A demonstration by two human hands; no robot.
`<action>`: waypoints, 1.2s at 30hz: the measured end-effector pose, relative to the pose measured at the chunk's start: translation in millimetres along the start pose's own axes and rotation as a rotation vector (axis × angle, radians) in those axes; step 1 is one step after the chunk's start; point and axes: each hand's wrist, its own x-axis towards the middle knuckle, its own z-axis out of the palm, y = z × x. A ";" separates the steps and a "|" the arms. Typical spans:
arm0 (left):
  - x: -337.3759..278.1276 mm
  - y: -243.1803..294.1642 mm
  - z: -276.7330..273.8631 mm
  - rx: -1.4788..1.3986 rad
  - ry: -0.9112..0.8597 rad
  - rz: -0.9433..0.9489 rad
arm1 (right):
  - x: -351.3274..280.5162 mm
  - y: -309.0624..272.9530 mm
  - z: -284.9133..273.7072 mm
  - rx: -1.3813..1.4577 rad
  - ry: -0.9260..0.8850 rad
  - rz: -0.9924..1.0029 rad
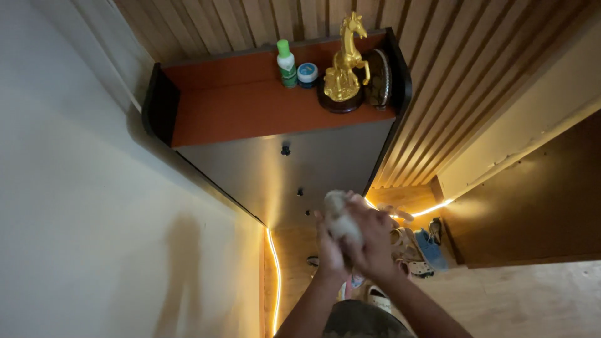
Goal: The person wipes a small pouch, a small container, a green bottle, a pink box, and a white bottle with a cloth. They place each item on a cabinet after cleaning it. The person also wipes a small bottle and a compact powder with the cloth.
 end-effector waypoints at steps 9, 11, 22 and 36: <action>-24.8 21.5 34.0 0.203 -0.369 0.097 | 8.1 96.2 -28.0 0.002 0.087 0.440; -25.8 28.2 42.5 0.337 -0.339 0.135 | 12.2 81.4 -40.4 0.053 0.118 0.450; -21.0 17.5 24.6 1.519 -0.233 0.692 | 24.4 6.0 -54.7 -0.065 -0.089 -0.286; 4.0 16.1 46.0 -0.019 -0.013 0.417 | -45.2 65.5 19.6 0.630 0.215 0.424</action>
